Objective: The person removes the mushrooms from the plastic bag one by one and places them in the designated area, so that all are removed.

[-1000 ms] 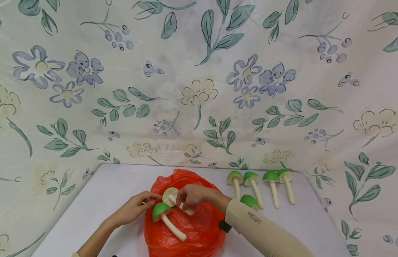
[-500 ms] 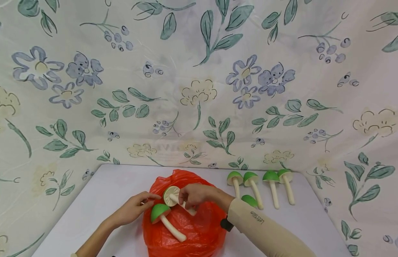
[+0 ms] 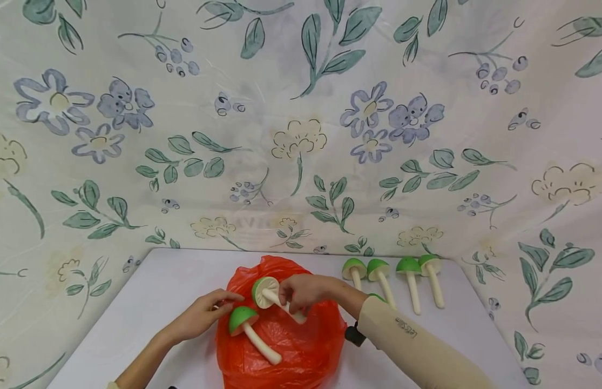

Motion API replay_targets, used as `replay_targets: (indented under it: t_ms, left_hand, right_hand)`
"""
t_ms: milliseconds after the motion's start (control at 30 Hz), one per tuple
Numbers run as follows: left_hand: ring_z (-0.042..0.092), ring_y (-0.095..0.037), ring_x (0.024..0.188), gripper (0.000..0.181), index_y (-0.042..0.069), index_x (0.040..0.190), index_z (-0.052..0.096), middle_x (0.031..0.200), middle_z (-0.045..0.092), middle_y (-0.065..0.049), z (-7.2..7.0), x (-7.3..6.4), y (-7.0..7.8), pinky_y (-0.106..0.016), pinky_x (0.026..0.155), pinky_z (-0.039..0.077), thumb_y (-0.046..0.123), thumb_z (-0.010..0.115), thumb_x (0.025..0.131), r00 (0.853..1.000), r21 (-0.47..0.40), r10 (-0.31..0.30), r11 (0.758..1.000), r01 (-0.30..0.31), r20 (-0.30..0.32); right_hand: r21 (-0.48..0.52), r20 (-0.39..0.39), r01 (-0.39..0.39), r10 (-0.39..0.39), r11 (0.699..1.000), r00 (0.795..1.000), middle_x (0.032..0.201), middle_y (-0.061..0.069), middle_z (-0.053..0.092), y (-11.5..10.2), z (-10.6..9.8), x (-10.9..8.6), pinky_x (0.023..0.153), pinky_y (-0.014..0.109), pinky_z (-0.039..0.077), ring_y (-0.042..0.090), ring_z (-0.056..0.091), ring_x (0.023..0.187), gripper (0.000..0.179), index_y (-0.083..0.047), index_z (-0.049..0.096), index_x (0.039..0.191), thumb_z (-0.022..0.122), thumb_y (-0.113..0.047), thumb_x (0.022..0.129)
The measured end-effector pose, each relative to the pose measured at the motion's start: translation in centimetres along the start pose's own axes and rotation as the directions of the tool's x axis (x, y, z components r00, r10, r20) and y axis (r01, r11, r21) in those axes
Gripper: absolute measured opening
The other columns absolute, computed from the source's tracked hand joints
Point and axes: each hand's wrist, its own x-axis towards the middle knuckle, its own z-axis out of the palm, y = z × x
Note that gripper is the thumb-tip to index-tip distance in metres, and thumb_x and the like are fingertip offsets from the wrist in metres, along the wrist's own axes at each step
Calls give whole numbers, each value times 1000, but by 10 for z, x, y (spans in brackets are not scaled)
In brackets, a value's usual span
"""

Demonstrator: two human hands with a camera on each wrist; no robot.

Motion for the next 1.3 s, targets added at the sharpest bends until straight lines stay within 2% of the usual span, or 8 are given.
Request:
replay_targets:
  t_ms: [367, 767, 933, 1100, 1300]
  left_hand:
    - [55, -22, 99, 27, 10, 127, 67, 123, 63, -6, 0, 0, -2, -27, 78, 51, 13, 53, 104, 1000, -17, -3, 1000, 3, 16]
    - [55, -21, 97, 26, 13, 125, 68, 120, 64, -4, -2, -1, -1, -29, 77, 49, 14, 53, 104, 1000, 10, 3, 1000, -3, 5]
    - [56, -21, 97, 26, 12, 125, 68, 120, 65, -3, -2, -1, -2, -29, 78, 49, 13, 54, 104, 1000, 11, 3, 1000, -3, 10]
    - [56, -21, 97, 26, 11, 125, 67, 121, 64, -5, -1, 0, -1, -29, 77, 50, 13, 53, 104, 1000, -5, 0, 1000, 0, 13]
    - [56, -22, 100, 26, 11, 125, 67, 122, 65, -5, 0, -1, -2, -29, 79, 50, 13, 54, 104, 1000, -5, -2, 1000, 2, 13]
  right_hand:
    - [65, 47, 3, -7, 998, 999, 92, 2, 57, 8, -5, -27, 63, 31, 56, 16, 59, 76, 18, -10, 59, 95, 70, 1, 84]
    - [112, 1, 8, -8, 994, 1000, 94, 8, 59, 23, -17, -75, 67, 43, 60, 22, 68, 71, 17, -5, 57, 95, 67, 4, 86]
    - [132, -49, -7, 13, 991, 999, 99, 9, 63, 42, -25, -98, 67, 40, 60, 24, 71, 78, 16, -4, 56, 96, 67, 4, 86]
    - [208, -88, -5, 23, 978, 996, 100, 14, 67, 67, -30, -124, 70, 43, 60, 28, 70, 84, 19, -4, 54, 99, 68, 1, 86]
    - [282, -142, 20, 21, 959, 990, 98, 10, 55, 101, -39, -156, 74, 49, 59, 27, 65, 88, 27, 7, 44, 99, 67, -4, 89]
